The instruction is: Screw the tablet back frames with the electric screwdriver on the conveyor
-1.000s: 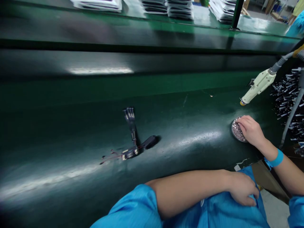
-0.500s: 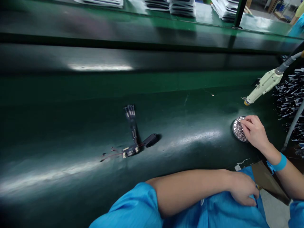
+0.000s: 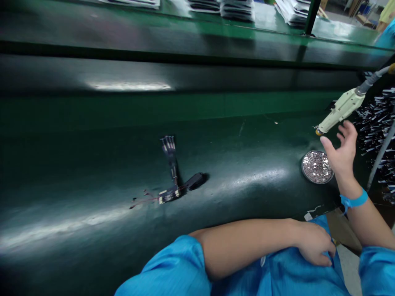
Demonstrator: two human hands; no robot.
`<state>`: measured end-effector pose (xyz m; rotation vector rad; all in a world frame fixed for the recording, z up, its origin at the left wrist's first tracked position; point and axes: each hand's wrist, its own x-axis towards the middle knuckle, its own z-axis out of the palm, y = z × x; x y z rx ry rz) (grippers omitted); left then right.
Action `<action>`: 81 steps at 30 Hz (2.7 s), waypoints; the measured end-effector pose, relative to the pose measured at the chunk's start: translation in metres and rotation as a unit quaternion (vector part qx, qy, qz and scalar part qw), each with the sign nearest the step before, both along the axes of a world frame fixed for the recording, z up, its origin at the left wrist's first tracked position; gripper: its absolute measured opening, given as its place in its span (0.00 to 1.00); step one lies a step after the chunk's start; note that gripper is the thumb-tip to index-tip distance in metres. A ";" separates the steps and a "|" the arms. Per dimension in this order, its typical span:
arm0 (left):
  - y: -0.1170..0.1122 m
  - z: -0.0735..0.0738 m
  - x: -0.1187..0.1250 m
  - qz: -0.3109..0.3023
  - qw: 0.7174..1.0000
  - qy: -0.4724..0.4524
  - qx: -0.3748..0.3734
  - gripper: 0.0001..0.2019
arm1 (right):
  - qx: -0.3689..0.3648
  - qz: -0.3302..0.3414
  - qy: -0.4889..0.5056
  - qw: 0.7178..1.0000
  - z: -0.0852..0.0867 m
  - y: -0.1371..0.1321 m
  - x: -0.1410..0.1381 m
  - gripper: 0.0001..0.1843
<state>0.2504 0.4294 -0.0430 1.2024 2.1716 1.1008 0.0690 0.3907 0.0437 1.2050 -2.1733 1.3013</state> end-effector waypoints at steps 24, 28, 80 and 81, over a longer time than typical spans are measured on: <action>0.002 -0.002 -0.003 0.009 0.999 -0.013 0.030 0.20 | -0.038 0.098 -0.174 0.979 0.002 -0.006 0.037 0.15; 0.001 0.000 -0.004 0.004 1.000 -0.016 0.026 0.21 | -0.042 0.094 -0.179 0.978 0.003 -0.005 0.038 0.15; -0.028 0.029 0.003 0.160 0.980 0.054 0.103 0.17 | 0.397 0.262 0.168 0.864 -0.018 0.073 0.053 0.39; -0.028 0.029 0.003 0.161 0.980 0.054 0.102 0.17 | 0.394 0.266 0.170 0.863 -0.018 0.073 0.052 0.40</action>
